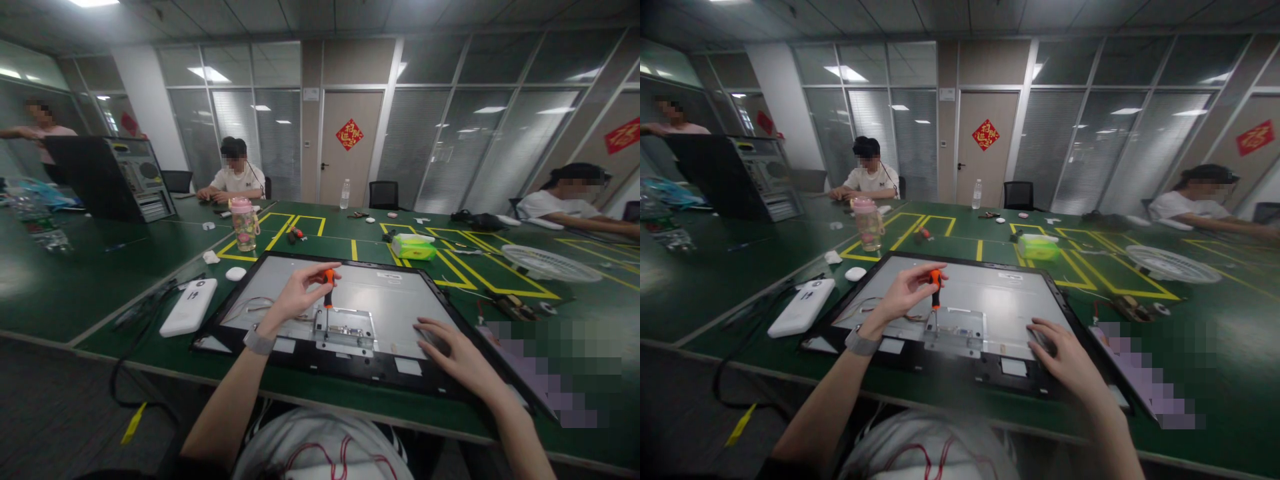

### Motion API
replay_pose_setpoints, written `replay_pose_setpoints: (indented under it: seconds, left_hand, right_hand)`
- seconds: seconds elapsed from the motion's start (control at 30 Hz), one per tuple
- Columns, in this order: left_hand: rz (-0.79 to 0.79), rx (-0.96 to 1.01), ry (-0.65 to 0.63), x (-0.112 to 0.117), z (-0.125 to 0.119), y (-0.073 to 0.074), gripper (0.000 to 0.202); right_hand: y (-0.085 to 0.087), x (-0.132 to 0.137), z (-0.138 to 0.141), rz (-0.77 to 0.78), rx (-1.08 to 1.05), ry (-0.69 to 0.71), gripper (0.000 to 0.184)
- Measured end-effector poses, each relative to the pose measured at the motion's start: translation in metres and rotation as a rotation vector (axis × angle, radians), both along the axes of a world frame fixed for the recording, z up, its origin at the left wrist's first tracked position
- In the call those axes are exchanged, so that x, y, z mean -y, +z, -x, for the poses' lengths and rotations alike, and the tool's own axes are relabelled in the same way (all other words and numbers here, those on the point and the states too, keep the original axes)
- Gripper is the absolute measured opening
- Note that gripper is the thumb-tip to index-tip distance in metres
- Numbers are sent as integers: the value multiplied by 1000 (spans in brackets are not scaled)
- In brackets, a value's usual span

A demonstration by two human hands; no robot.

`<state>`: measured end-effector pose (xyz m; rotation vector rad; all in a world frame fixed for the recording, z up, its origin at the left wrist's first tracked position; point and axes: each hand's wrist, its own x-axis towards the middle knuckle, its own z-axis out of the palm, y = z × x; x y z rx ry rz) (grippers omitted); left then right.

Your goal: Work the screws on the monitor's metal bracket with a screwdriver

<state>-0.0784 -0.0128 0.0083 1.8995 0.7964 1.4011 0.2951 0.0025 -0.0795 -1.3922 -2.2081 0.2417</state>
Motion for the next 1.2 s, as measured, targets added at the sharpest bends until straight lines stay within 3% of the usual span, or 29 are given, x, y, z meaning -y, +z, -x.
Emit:
replay_pose_setpoints:
  seconds: [0.17,0.4,0.57,0.63,0.73,0.8,0.9,1.07,1.2]
  left_hand:
    - [-79,-22,129,3,2,1,28]
    - [-131,92,236,0,9,1,24]
    - [-90,287,560,4,22,-3,29]
    - [-26,156,725,10,30,-9,28]
    - [23,-190,972,22,45,-23,26]
    - [56,-379,1011,29,56,-31,23]
    - [138,-604,908,36,67,-39,10]
    - [183,-785,731,35,58,-32,29]
    - [161,-763,186,20,35,-17,57]
  right_hand:
    - [0,1,1,0,-5,-8,44]
    - [0,1,1,7,-4,-2,44]
    - [-1,2,1,3,-8,-14,44]
    - [-2,2,1,4,-9,-20,44]
    - [-2,2,0,2,-4,-27,43]
    - [-1,2,0,-3,1,-28,43]
    - [3,3,7,-7,21,-18,42]
    - [22,9,45,59,0,133,40]
    - [43,4,85,190,-20,355,53]
